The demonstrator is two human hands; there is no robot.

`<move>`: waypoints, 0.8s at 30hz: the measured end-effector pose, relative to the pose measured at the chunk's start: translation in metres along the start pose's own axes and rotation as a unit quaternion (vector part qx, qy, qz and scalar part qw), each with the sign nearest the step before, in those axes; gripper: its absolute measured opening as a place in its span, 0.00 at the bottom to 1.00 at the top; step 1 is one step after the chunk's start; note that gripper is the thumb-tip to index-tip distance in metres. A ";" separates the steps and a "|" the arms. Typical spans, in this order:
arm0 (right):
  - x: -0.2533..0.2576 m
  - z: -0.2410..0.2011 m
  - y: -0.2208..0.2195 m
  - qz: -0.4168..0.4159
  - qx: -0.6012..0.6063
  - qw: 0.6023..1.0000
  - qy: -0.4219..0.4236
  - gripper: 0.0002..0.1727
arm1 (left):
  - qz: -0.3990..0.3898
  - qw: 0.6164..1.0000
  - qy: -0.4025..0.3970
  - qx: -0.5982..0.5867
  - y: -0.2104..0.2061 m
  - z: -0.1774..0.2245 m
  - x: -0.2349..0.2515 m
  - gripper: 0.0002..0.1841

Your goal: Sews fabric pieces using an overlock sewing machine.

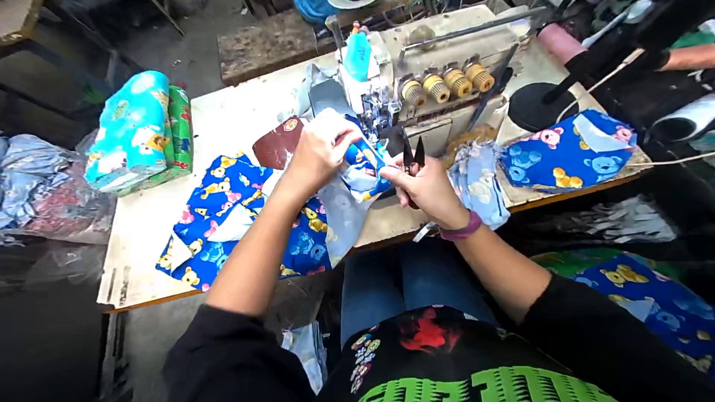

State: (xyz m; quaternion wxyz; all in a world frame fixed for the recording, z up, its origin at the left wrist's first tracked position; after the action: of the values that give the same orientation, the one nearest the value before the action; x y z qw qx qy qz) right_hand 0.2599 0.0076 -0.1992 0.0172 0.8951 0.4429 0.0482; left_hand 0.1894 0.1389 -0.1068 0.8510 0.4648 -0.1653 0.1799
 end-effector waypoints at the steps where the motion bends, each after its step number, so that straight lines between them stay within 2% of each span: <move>1: 0.000 0.010 0.000 0.017 -0.004 1.000 -0.016 0.06 | -0.022 1.000 0.002 -0.007 -0.010 -0.012 0.002 0.10; 3: -0.008 0.026 0.003 0.042 -0.019 0.998 -0.040 0.07 | -0.046 0.998 0.005 -0.033 -0.018 -0.020 -0.006 0.08; 6: -0.025 0.038 0.000 0.060 0.011 0.998 -0.027 0.04 | -0.068 0.996 -0.011 -0.064 -0.021 -0.005 -0.019 0.06; 9: -0.022 0.026 -0.004 0.071 0.056 0.996 0.005 0.03 | -0.062 0.996 -0.066 -0.013 -0.013 0.014 -0.010 0.08; 12: -0.015 0.031 -0.005 0.094 0.087 0.992 -0.010 0.02 | -0.055 0.995 -0.079 -0.001 -0.015 0.009 -0.002 0.07; 17: -0.016 0.041 -0.005 0.109 0.068 0.992 0.002 0.02 | -0.065 0.997 -0.041 0.015 -0.031 -0.010 -0.008 0.08; 21: -0.021 0.048 -0.003 0.115 0.056 0.992 -0.003 0.03 | -0.040 0.999 -0.019 0.001 -0.027 -0.008 -0.021 0.07; 23: -0.021 0.043 -0.004 0.129 0.049 0.990 0.020 0.08 | -0.003 1.000 -0.017 0.008 -0.024 -0.008 -0.024 0.06; 24: -0.021 0.041 -0.003 0.134 0.036 0.990 0.032 0.14 | 0.009 1.000 -0.005 0.018 -0.024 -0.009 -0.025 0.06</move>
State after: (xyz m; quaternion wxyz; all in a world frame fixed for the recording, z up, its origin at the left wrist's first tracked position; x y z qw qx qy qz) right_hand 0.2490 -0.0062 -0.2419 -0.0355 0.9445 0.3205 0.0629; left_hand 0.1796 0.1309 -0.1396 0.8400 0.4794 -0.1703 0.1887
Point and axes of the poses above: each hand's wrist, its own x-axis towards the middle knuckle, its own y-axis out of the back of the hand, z = x × y, the point moved 10 cm from there along x, towards the middle knuckle, and after that the axes turned 5 degrees about -x, right-handed, at the moved point
